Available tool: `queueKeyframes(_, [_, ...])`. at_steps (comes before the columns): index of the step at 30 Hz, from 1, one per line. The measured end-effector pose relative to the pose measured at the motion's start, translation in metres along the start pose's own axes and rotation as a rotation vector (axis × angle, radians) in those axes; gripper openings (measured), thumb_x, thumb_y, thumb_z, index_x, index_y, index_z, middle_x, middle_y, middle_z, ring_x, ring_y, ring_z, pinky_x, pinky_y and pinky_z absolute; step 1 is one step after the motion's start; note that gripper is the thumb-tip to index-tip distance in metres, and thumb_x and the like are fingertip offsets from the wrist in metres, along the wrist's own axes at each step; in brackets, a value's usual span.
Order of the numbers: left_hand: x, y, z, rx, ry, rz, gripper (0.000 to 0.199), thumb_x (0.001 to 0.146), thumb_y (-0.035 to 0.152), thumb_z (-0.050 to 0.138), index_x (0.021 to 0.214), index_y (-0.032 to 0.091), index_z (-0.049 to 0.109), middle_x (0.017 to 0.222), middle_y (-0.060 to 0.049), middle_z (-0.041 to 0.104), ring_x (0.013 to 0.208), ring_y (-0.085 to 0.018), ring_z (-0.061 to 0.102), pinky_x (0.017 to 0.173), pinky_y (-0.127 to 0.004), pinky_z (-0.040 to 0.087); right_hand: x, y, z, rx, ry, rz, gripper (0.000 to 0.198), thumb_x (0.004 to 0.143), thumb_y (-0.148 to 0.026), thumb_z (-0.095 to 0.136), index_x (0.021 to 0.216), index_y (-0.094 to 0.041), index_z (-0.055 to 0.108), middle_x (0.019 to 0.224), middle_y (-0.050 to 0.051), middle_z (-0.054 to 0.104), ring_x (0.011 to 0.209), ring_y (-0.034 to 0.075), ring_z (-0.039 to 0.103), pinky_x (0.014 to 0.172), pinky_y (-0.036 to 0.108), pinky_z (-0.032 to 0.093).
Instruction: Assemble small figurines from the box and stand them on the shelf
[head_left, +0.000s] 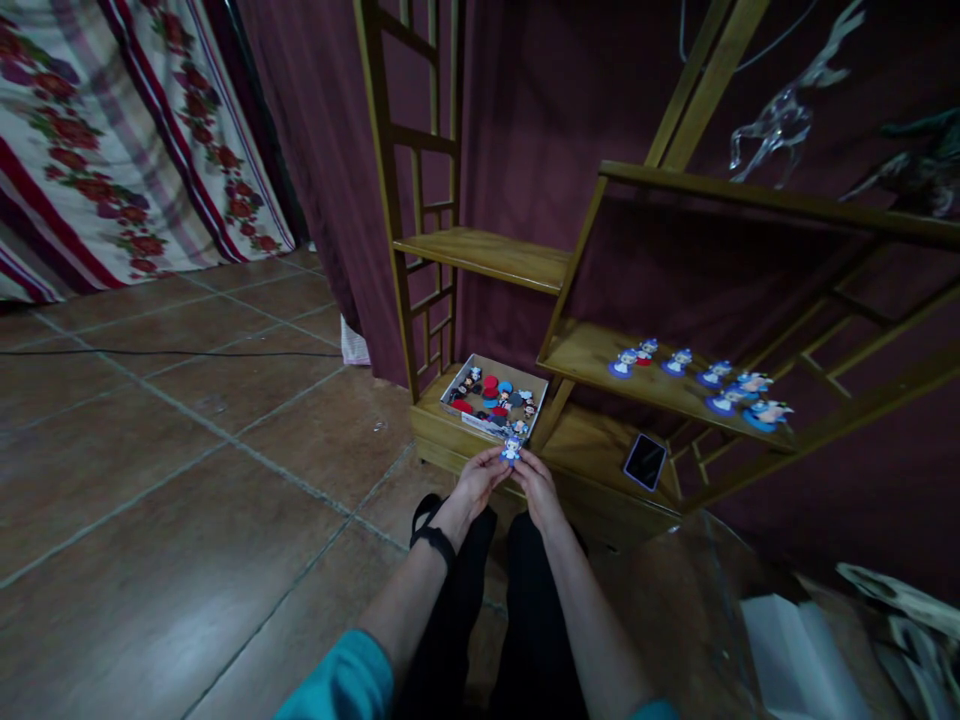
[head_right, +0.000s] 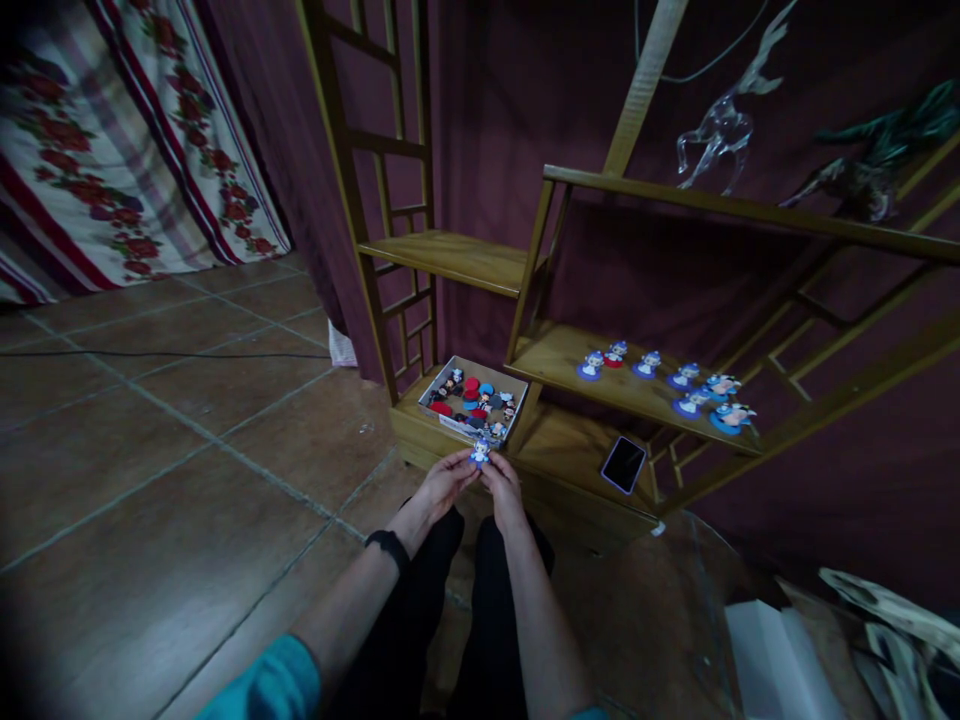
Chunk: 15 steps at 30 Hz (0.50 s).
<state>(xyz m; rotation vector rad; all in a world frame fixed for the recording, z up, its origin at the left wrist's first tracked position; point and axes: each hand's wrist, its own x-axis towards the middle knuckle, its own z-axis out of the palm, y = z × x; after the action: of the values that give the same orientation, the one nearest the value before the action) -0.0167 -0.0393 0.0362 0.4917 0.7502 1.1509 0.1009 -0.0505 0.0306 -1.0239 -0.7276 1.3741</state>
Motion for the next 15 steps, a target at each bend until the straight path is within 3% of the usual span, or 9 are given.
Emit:
queueKeyframes(6, [-0.0011, 0.0002, -0.0040, -0.016, -0.006, 0.000, 0.032, 0.063, 0.003, 0.069, 0.094, 0.012, 0.066, 0.088, -0.009, 0.068, 0.079, -0.014, 0.063, 0.080, -0.026, 0.048, 0.0000, 0.0028, -0.0012, -0.016, -0.010, -0.012, 0.038, 0.062, -0.035, 0.069, 0.096, -0.021, 0.065, 0.107, 0.006, 0.065, 0.101, 0.023, 0.059, 0.086, 0.037, 0.047])
queueKeyframes(15, [0.0029, 0.0033, -0.0099, -0.011, -0.047, -0.053, 0.038, 0.066, -0.004, 0.061, 0.098, 0.017, 0.065, 0.093, -0.006, 0.066, 0.080, -0.012, 0.062, 0.077, -0.026, 0.048, -0.0012, 0.0023, 0.0048, -0.170, -0.009, -0.175, 0.038, 0.060, -0.030, 0.070, 0.096, -0.021, 0.063, 0.099, 0.004, 0.068, 0.091, 0.020, 0.061, 0.088, 0.035, 0.045])
